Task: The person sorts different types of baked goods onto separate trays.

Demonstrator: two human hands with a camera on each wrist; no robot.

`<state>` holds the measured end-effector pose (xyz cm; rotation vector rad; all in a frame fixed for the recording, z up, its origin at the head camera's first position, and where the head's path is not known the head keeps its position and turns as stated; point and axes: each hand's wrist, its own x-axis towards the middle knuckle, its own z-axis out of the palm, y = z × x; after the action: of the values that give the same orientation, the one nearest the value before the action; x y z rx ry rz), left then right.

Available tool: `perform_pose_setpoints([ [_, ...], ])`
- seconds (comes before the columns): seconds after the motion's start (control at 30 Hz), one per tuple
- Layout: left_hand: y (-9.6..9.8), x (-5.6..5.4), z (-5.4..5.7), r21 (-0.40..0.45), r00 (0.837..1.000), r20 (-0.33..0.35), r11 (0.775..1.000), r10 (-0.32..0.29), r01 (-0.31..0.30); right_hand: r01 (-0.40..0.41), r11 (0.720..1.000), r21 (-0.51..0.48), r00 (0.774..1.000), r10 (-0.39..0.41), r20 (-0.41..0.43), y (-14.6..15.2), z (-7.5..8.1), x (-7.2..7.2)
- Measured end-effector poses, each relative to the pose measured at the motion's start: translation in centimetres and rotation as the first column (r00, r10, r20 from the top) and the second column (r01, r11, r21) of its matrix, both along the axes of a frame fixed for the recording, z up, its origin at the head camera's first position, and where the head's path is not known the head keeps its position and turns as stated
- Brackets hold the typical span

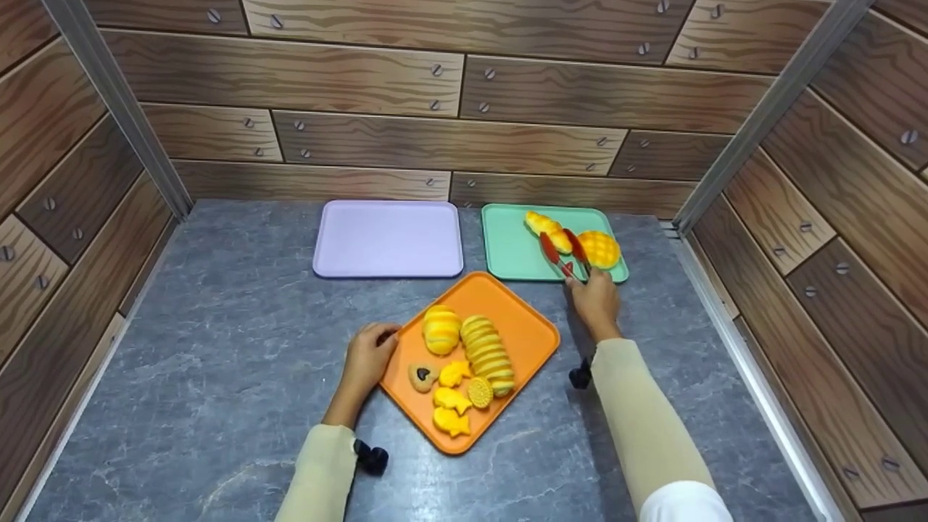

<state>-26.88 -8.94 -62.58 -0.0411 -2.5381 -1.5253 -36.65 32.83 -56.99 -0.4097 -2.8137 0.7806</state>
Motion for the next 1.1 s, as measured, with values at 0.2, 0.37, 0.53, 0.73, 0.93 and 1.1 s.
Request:
perform_pose_setpoints([
  [0.2, 0.1, 0.1, 0.0, 0.008, 1.000, 0.007, 1.000, -0.004, 0.004, -0.008, 1.000, 0.008, 1.000, 0.008, -0.002, -0.1, 0.5, -0.5],
  [0.37, -0.1, 0.2, 0.1, 0.003, 1.000, -0.006, 1.000, 0.000, 0.000, -0.036, 0.999, 0.011, 0.999, 0.036, 0.010, -0.2, 0.6, -0.5],
  [0.53, -0.1, 0.2, 0.3, 0.010, 1.000, -0.018, 1.000, -0.010, 0.010, -0.053, 0.999, 0.004, 0.998, 0.053, -0.017, 0.0, 0.7, -0.3],
  [0.73, 0.1, 0.0, 0.3, 0.000, 1.000, -0.012, 1.000, -0.020, 0.020, -0.022, 1.000, 0.003, 0.999, 0.022, -0.034, 0.6, 0.5, 0.5],
  [0.93, 0.0, 0.0, 0.3, -0.002, 1.000, 0.008, 1.000, -0.013, 0.013, -0.028, 1.000, -0.013, 0.999, 0.028, -0.034, 1.0, 0.5, 1.6],
  [1.1, 0.0, 0.1, 0.2, 0.003, 1.000, 0.020, 1.000, -0.002, 0.002, -0.062, 0.997, -0.040, 0.998, 0.061, -0.012, 0.9, 0.6, 2.8],
])
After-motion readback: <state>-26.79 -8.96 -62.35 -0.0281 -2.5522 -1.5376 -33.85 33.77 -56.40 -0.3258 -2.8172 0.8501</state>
